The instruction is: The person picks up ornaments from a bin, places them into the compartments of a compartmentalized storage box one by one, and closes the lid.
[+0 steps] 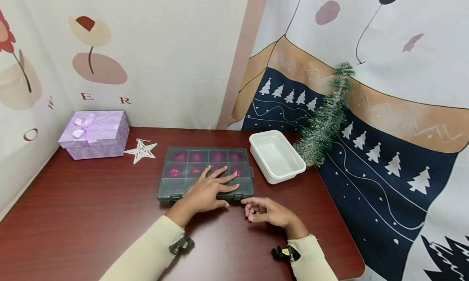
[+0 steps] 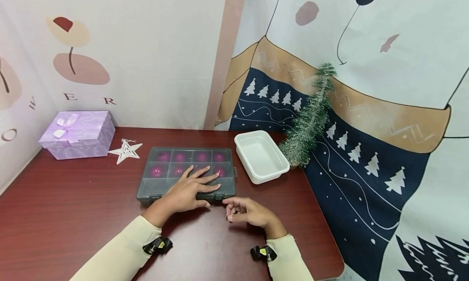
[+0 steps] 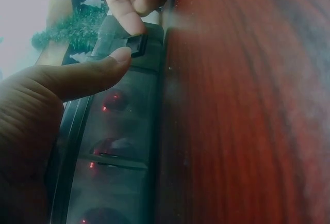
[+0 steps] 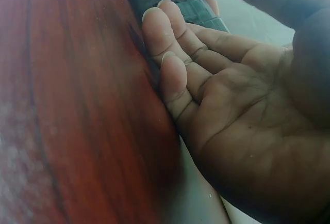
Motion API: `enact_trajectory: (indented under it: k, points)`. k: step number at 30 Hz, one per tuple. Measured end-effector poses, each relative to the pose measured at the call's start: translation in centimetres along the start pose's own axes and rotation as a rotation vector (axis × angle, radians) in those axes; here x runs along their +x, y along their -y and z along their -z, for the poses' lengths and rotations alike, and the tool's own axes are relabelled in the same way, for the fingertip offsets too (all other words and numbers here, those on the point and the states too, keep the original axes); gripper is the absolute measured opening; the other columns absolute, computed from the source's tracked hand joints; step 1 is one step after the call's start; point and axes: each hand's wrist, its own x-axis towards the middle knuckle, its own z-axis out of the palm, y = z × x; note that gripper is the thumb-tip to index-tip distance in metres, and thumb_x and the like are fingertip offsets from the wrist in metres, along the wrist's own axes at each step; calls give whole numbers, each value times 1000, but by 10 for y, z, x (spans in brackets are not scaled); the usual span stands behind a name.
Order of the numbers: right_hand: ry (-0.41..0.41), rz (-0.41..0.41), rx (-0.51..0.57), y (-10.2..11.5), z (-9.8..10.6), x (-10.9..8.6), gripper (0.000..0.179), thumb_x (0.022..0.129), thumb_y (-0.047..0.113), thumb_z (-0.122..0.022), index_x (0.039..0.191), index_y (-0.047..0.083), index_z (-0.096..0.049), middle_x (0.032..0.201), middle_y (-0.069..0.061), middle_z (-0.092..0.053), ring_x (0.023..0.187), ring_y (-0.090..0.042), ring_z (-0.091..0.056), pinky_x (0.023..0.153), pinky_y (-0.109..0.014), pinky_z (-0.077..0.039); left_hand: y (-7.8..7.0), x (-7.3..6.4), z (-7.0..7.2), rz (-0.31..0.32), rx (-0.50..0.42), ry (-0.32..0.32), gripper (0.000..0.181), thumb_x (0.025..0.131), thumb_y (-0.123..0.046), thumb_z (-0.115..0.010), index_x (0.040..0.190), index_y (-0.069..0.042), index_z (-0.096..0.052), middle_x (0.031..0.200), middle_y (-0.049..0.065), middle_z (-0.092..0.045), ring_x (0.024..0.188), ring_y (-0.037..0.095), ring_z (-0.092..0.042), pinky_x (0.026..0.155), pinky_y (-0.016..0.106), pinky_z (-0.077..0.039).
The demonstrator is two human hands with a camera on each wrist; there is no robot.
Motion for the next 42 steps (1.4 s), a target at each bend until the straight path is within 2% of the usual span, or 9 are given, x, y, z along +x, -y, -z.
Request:
enact_trajectory:
  k: [16,19,22,26,30,32,35,39,42]
  points:
    - [-11,58,37,0,2,-4,47,103,5,-69,143,-16,-56,110,-41,-62,101,-4,-68,91,-19,-56,-1,1,1,-2,-18,-4,70,90,-45,-89,154,-34,-63,174,-6,-46,169,34,-28,133,76,-12]
    - [-25,91,58,0,2,-3,49,103,3,-69,145,-17,-54,105,-32,-65,100,-4,-68,91,-19,-56,-1,2,1,-4,-14,-8,71,90,-46,-89,154,-34,-63,174,-5,-46,169,34,-28,133,76,-12]
    - [-58,105,83,0,1,-3,48,103,1,-69,144,-18,-54,103,-13,-70,95,-4,-69,87,-19,-57,-1,1,1,-4,-13,-9,71,90,-46,-89,154,-34,-63,174,-5,-46,169,34,-28,133,76,-12]
    - [-267,199,35,0,-5,0,26,99,-3,-72,120,-17,-66,88,4,-64,78,-3,-63,71,-18,-54,-1,1,1,-6,-14,-9,71,90,-46,-89,154,-35,-63,174,-6,-46,169,35,-29,133,76,-13]
    - [-584,379,-73,0,-12,9,14,89,-12,-80,99,-12,-71,78,-11,-54,71,-13,-53,61,-24,-45,-1,1,0,-6,-18,-16,71,89,-47,-89,154,-35,-63,173,-6,-46,169,35,-30,133,76,-13]
    - [-695,433,-133,0,-15,15,22,83,-14,-85,100,-9,-73,87,-19,-57,77,-19,-54,64,-29,-46,-1,2,0,-5,-18,-19,71,89,-48,-89,154,-35,-63,173,-6,-47,169,35,-30,133,77,-13]
    - [-761,450,-221,-2,-19,23,34,78,-13,-90,108,-4,-76,108,-24,-64,96,-22,-61,79,-28,-52,-1,2,1,-2,-17,-20,71,88,-48,-90,153,-35,-64,173,-5,-47,169,35,-30,133,77,-13]
    - [-738,440,-325,-7,-22,31,45,77,-7,-94,117,3,-77,136,-25,-63,130,-30,-56,111,-25,-45,-1,1,1,2,-12,-15,71,88,-48,-90,153,-34,-64,173,-5,-47,168,36,-31,133,77,-13]
    - [-716,418,-363,-9,-24,35,53,77,-3,-95,125,6,-76,152,-26,-56,145,-42,-48,123,-25,-34,-1,0,0,3,-11,-10,71,88,-48,-89,153,-34,-63,173,-6,-47,168,36,-31,133,77,-13]
